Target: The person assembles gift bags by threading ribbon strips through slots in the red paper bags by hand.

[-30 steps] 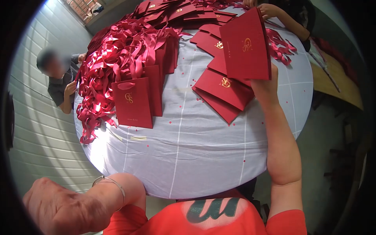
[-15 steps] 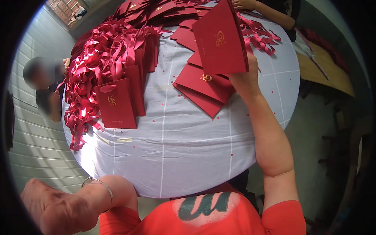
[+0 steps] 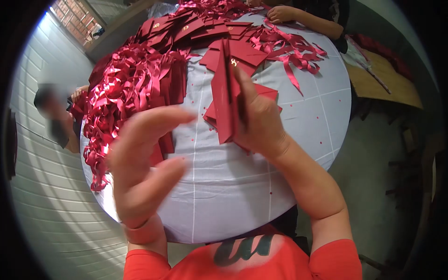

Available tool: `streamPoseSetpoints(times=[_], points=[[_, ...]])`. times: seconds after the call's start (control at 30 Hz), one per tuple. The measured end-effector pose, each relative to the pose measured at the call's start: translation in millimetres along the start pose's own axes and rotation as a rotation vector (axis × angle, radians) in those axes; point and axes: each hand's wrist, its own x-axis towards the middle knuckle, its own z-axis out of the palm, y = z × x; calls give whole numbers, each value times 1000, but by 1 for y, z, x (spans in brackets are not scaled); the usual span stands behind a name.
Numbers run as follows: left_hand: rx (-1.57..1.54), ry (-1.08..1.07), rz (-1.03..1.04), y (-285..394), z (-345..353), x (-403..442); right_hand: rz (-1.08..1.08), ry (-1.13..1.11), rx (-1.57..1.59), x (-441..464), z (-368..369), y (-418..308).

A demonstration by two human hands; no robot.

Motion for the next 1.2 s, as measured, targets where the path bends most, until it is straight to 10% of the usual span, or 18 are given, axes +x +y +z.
streamPoseSetpoints(times=[0.13,0.53,0.77,1.0,1.2], points=[[607,4,116,-27,32,12,155,-124,-95,-6,1,-18],[-415,-208,-361,-43,4,19,220,-121,86,-5,2,-16],[277,-50,-216,-52,-9,8,29,-9,-94,-5,-1,-23],[344,-6,-326,-43,3,7,-104,-92,62,-19,14,-31],[71,-76,-449,-53,-29,-15,251,76,-275,8,-19,38]])
